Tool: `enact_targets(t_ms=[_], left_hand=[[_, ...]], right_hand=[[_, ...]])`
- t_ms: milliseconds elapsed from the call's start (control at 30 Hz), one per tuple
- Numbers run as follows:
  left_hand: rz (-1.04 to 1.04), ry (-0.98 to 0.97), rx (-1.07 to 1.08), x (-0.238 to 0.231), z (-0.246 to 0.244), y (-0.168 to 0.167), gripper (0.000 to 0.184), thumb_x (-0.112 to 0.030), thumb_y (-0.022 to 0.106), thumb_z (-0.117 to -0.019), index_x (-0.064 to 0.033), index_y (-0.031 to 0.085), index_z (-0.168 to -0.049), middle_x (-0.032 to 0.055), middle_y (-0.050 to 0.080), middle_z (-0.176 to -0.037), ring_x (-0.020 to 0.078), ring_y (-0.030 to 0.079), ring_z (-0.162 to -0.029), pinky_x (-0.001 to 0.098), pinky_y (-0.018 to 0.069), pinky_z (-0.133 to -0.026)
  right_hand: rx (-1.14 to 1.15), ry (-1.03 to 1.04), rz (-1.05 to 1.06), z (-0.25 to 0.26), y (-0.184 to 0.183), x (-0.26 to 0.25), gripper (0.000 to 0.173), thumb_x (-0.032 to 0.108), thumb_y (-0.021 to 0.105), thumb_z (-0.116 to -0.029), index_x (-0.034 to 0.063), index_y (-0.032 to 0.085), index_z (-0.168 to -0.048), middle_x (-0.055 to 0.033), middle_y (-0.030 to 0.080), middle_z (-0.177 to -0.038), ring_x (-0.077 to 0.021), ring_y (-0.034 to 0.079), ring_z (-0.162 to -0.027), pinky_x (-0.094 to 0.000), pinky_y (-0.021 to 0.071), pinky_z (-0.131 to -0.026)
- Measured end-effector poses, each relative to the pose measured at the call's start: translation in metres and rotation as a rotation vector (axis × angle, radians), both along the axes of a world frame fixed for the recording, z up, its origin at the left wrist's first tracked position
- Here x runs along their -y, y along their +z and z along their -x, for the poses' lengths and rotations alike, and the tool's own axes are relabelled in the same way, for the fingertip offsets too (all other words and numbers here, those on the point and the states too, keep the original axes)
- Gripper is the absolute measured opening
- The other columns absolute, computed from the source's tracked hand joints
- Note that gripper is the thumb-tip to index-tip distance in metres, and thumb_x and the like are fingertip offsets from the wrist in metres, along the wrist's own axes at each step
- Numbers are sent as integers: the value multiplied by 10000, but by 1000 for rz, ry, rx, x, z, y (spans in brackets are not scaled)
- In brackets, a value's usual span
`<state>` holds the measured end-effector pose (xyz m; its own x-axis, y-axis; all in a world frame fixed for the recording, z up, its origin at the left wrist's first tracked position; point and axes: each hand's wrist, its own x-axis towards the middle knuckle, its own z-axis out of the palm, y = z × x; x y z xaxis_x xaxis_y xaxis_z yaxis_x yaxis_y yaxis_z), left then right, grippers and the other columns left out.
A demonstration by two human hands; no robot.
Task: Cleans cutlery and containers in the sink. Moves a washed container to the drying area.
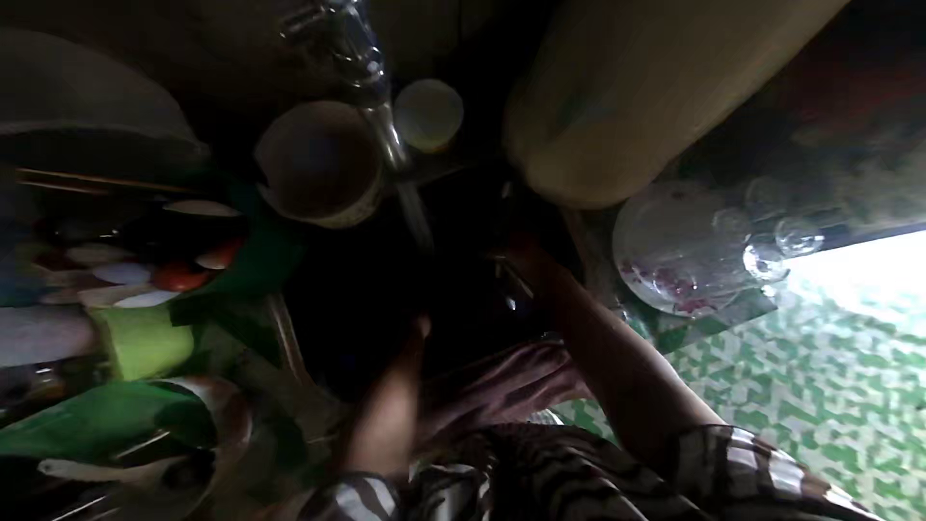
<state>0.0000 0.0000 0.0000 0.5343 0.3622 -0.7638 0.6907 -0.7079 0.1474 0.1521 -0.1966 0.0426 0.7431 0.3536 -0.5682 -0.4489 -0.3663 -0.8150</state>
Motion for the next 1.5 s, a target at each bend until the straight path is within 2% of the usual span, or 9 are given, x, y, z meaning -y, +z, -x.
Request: enact_targets(t_ms=[67, 267, 467, 633, 733, 1033, 1133, 1333, 1500], left_hand=[[56, -81, 23, -4, -17, 24, 534, -331, 598, -1004, 19, 562, -1406, 268, 541, -1442, 429, 493, -1366, 607, 408, -1109], [658, 525, 807, 0, -6, 71, 472, -341, 408, -1118, -53, 495, -1482, 161, 607, -1380, 233, 642, -1182, 431, 560, -986], [186, 305, 506, -13, 21, 104, 486, -410, 563, -1052, -62, 581, -1390, 208, 681, -1225, 345, 669, -1130, 571, 525, -991], [90, 190, 334, -17, 30, 116, 449, -384, 469, -1091, -15, 633, -1286, 240, 677, -1191, 391, 655, -1136, 595, 509, -984], [102, 141, 235, -20, 40, 123, 425, -357, 463, -1095, -1, 627, -1259, 238, 684, -1133, 376, 675, -1071, 570, 529, -947], [111, 348, 165, -64, 99, 186, 349, -213, 417, -1114, -2, 597, -1325, 217, 672, -1153, 291, 677, -1017, 479, 539, -930], [8, 381, 135, -93, 108, 211, 321, -199, 434, -1112, -54, 575, -1361, 159, 676, -1039, 210, 671, -844, 388, 561, -809], [73, 55, 10, -102, 8, 193, 293, -199, 502, -1057, -24, 639, -1247, 120, 652, -870, 188, 575, -678, 389, 515, -668], [230, 372, 205, -93, -48, 167, 423, -462, 543, -1024, -80, 644, -1176, 36, 593, -801, 114, 500, -606, 283, 453, -567]], right_hand=[[41, 41, -80, 6, 23, -9, 521, 131, 833, -842, 34, 591, -1294, -129, 692, -989, -178, 666, -686, -349, 602, -606], [85, 80, -234, 35, 54, -76, 471, 94, 773, -889, 10, 578, -1311, -107, 688, -1090, -129, 668, -928, -327, 588, -833], [-26, -48, -385, 72, 27, -125, 619, -1, 767, -855, 21, 485, -1406, -139, 643, -1223, -172, 654, -1058, -369, 581, -910], [-222, -136, -479, 80, -4, -138, 469, 46, 710, -917, 36, 522, -1346, -105, 681, -1043, -159, 674, -855, -349, 595, -756], [-268, -149, -497, 80, -9, -141, 470, 56, 693, -934, 56, 494, -1360, -109, 680, -966, -172, 668, -733, -333, 588, -631], [-322, -152, -443, 79, -25, -150, 428, 45, 678, -931, 40, 539, -1335, -111, 669, -1038, -178, 655, -837, -350, 577, -731], [-290, -49, -369, 75, -20, -137, 498, 32, 695, -913, 37, 500, -1371, -132, 666, -1063, -194, 667, -860, -366, 585, -750], [-75, 127, -381, 85, 15, -131, 681, -28, 844, -772, -8, 523, -1373, -152, 655, -1230, -179, 664, -1074, -366, 578, -930], [-106, 151, -513, 83, 9, -129, 668, -74, 777, -810, 10, 482, -1403, -139, 670, -1188, -192, 689, -1012, -363, 604, -885]])
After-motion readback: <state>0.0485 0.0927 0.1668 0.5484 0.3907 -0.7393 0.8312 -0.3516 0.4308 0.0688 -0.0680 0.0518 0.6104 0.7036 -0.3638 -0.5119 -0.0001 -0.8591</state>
